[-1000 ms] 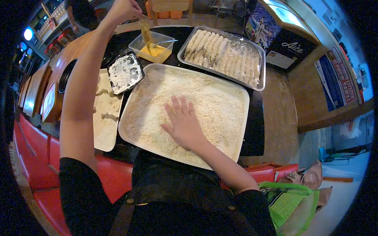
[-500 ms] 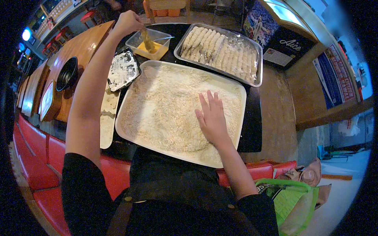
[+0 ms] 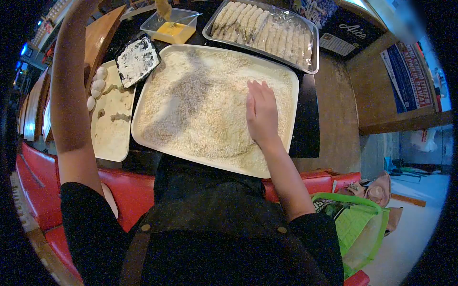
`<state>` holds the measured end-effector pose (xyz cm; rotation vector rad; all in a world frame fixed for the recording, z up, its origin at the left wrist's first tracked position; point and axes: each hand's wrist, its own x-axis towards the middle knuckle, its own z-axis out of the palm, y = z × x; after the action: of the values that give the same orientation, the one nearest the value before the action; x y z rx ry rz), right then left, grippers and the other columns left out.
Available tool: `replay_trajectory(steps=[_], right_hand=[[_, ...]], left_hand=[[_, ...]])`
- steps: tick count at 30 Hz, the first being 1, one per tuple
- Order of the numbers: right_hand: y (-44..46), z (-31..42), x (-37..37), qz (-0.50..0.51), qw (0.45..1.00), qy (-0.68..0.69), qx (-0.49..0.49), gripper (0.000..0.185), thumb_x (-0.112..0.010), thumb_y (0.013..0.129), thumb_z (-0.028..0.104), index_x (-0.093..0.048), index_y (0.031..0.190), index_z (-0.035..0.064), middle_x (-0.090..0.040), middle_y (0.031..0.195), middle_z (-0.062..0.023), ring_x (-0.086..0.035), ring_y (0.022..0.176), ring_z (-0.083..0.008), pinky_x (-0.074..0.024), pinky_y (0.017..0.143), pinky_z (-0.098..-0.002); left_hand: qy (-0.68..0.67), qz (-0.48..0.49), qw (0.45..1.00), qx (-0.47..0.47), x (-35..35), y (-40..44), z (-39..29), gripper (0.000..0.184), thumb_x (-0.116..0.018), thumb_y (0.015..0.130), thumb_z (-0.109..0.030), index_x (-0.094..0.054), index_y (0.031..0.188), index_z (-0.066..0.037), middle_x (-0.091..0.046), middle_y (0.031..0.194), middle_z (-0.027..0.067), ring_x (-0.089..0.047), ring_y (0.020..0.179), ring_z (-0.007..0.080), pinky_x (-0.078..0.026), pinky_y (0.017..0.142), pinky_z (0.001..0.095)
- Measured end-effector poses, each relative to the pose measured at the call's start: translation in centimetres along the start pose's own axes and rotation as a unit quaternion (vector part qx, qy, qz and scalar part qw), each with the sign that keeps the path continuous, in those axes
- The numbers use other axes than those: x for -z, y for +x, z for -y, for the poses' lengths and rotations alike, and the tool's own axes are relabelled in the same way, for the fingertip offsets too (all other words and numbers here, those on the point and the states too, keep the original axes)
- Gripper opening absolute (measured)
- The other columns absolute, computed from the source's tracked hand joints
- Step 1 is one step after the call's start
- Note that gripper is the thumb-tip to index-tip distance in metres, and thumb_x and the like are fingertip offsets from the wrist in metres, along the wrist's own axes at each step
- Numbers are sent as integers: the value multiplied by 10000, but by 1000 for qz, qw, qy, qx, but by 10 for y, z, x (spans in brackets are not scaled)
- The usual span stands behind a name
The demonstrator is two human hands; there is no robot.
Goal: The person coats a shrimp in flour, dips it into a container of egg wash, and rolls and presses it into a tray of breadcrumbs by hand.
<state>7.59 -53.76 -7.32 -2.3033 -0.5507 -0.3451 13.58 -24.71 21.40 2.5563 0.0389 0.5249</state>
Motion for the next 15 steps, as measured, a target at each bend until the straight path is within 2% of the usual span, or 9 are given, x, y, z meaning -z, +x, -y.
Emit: replay_trajectory(steps=[2,3,5,7,8,10,12,15], right_hand=[[0,-2,0,-25,999,22,-15,380,-410,1002,206,-545,1295,4,-533,1327,-222,-427,1302,-403,-272,1135,-457],[1,-3,1,-31,999,38,-25,383,-405,1005,205,-538,1301,1,-529,1332,-225,-431,1300,-402,-280,1132,-451],[1,-4,1,-35,996,75,-45,392,-396,1010,208,-521,1315,-3,-519,1342,-231,-431,1302,-400,-292,1127,-441],[2,-3,0,-32,990,118,-63,402,-387,1015,213,-503,1332,-6,-510,1351,-237,-426,1310,-398,-302,1123,-432],[2,-3,0,-26,991,117,-59,410,-386,1017,219,-491,1343,-7,-503,1358,-240,-421,1316,-396,-301,1123,-430],[1,-2,0,-16,992,113,-51,427,-383,1020,231,-466,1365,-7,-491,1370,-244,-411,1328,-393,-300,1124,-425],[1,-3,1,8,994,102,-41,440,-390,1020,245,-447,1382,2,-478,1384,-243,-398,1338,-394,-297,1126,-424],[0,1,-1,40,994,92,-48,459,-395,1020,265,-422,1405,15,-459,1404,-239,-377,1354,-393,-288,1131,-428]], left_hand=[[-11,23,1000,6,-1,-26,-21,77,-735,753,-62,-716,764,12,-683,694,69,-588,556,69,-432,509,166],[-99,143,984,24,10,-38,-29,78,-731,763,-57,-709,772,17,-685,707,74,-591,558,68,-429,508,158],[-139,241,960,18,-2,-47,-23,93,-732,774,-66,-707,810,17,-697,756,100,-608,587,72,-451,517,148],[-144,231,961,-47,-64,-69,16,132,-737,760,-119,-725,836,-13,-708,768,96,-637,644,99,-500,596,205],[-195,240,947,-89,-90,-82,34,151,-736,745,-160,-740,833,-37,-708,745,71,-653,675,120,-524,665,266],[-207,276,938,-30,-130,-107,53,122,-717,778,-101,-710,832,7,-689,746,52,-623,677,91,-498,642,234],[-188,262,945,51,-147,-125,64,143,-727,784,-93,-710,868,21,-691,763,47,-622,684,94,-491,646,227],[-340,204,910,120,-179,-142,98,167,-724,795,-63,-707,931,34,-703,821,58,-639,729,99,-501,682,225]])
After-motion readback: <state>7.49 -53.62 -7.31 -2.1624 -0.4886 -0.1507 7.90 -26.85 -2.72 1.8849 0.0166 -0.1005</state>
